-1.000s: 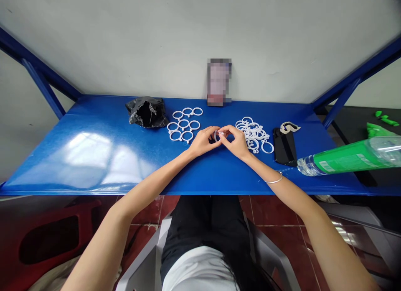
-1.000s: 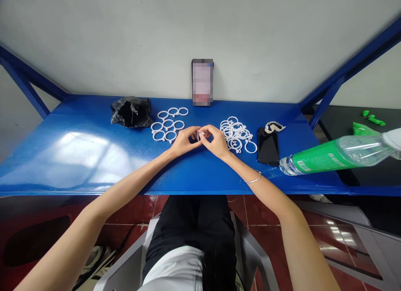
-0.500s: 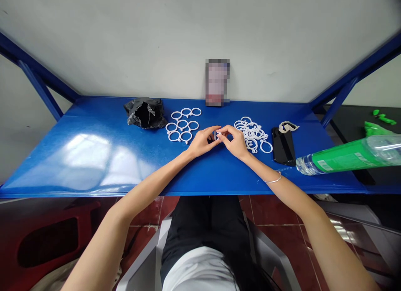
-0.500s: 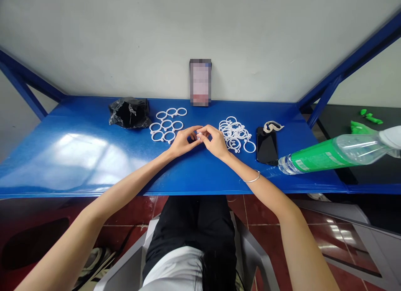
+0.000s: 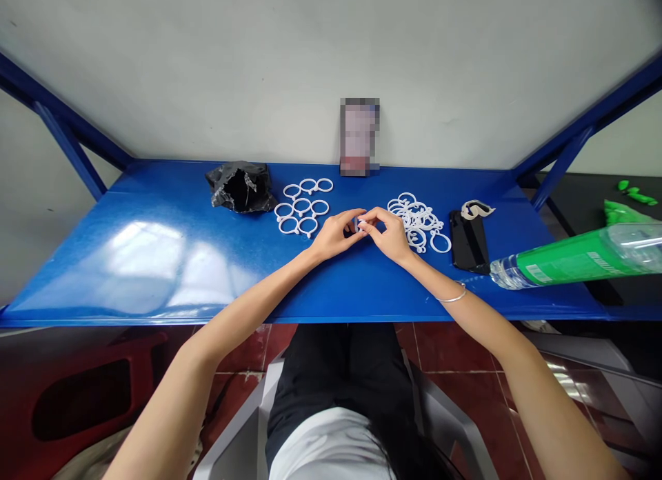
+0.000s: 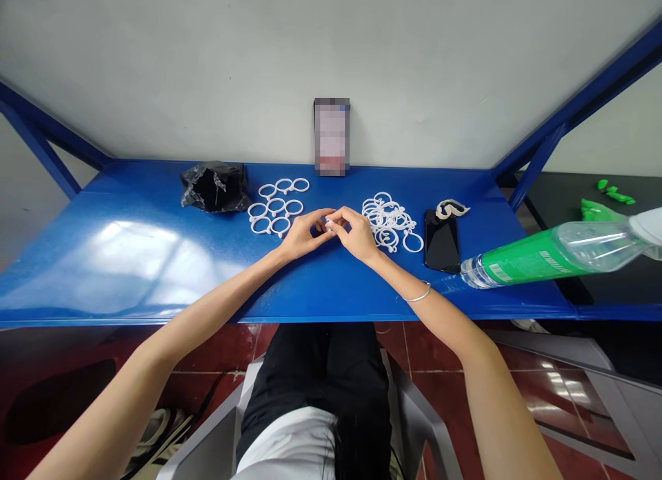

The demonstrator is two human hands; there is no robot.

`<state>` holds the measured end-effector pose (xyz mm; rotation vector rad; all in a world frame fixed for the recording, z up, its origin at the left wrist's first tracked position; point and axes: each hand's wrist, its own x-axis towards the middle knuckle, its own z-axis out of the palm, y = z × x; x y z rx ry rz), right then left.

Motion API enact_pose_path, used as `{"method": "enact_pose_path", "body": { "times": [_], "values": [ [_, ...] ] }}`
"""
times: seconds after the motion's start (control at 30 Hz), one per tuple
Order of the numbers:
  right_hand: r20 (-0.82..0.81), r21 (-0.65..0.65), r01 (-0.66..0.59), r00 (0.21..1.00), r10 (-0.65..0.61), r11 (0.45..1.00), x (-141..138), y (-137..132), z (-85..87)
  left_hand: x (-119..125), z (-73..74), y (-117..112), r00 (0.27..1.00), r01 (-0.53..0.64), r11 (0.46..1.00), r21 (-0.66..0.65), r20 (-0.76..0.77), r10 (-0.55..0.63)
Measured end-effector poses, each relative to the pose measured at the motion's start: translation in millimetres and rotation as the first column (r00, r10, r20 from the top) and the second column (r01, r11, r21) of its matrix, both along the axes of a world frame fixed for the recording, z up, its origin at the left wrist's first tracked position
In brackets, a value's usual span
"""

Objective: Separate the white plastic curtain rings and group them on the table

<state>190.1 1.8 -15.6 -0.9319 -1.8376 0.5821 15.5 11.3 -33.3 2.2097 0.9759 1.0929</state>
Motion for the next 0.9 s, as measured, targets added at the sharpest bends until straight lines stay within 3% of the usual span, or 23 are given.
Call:
{"method": "enact_pose_path", "body": {
  "times": [0.9],
  "values": [
    [0.014, -0.040, 0.012, 1.000, -0.012, 0.999, -1.4, -3.1, 3.0, -0.2, 2.9, -1.6, 1.000, 0.026, 0.998, -0.051, 0.004, -0.026]
  ]
}}
